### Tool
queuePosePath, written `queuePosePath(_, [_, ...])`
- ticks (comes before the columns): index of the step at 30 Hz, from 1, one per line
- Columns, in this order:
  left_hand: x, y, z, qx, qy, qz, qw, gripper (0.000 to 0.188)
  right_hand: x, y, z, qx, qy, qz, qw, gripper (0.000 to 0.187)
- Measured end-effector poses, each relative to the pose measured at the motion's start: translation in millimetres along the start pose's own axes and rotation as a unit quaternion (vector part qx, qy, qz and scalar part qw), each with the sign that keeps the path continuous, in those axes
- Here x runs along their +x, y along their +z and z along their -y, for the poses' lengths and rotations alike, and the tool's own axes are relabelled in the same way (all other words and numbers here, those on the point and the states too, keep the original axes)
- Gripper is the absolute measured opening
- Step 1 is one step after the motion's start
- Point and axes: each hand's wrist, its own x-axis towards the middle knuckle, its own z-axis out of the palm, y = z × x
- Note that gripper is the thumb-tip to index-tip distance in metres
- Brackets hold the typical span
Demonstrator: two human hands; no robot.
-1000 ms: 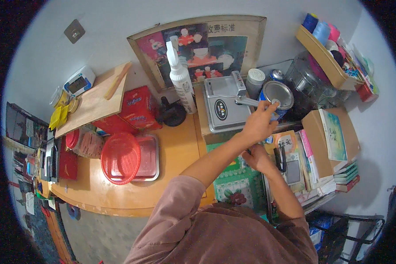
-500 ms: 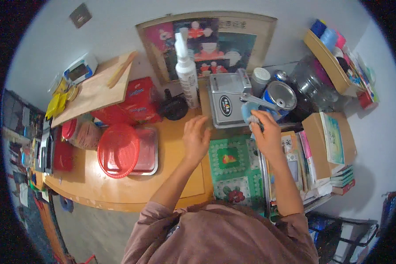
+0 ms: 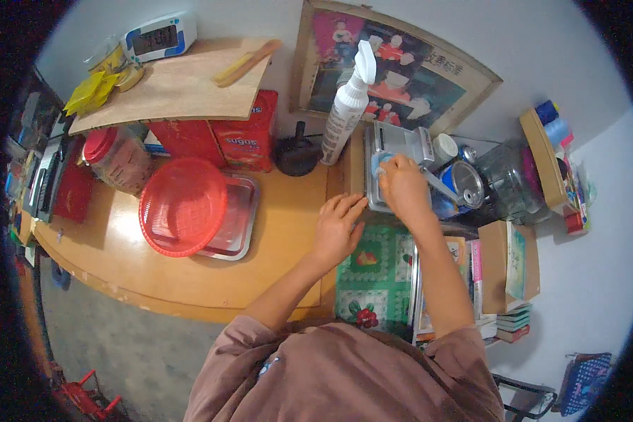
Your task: The person wipes down a metal press machine and a blue plastic handheld fan with a cloth.
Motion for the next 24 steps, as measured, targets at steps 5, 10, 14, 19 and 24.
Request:
queuePosePath(5, [-3.7,-6.9,-0.4,-0.065,-0.012,-0.017,0.998,0.046,-47.7,-22.7,19.6,0.162,-0.011,0.079,0.984,0.024])
queuePosePath(10, [-12.7,-24.0,-33.8,-0.361,-0.190,0.006,0.913,0.034,-63.1,-23.4,31.7,0.307,0.061,0.032,0.949,0.031])
queuePosePath(14, [-7.7,-4.2,-32.6,-0.453,-0.214,-0.131,0.855,0.025,-65.3,-20.5,63.1,0.436,0.130,0.060,0.888,0.041])
queuePosePath(19, [19.9,-15.6,-2.7,-0.373,-0.179,-0.098,0.905,0.027,-49.7,-21.5,34.3,0.296,0.089,-0.034,0.951,0.038])
queuePosePath(24, [79.8,20.8,7.9,-0.193,-0.104,-0.200,0.955,0.035,-37.7,14.2,-1.4,0.109,-0.002,-0.074,0.991,0.035])
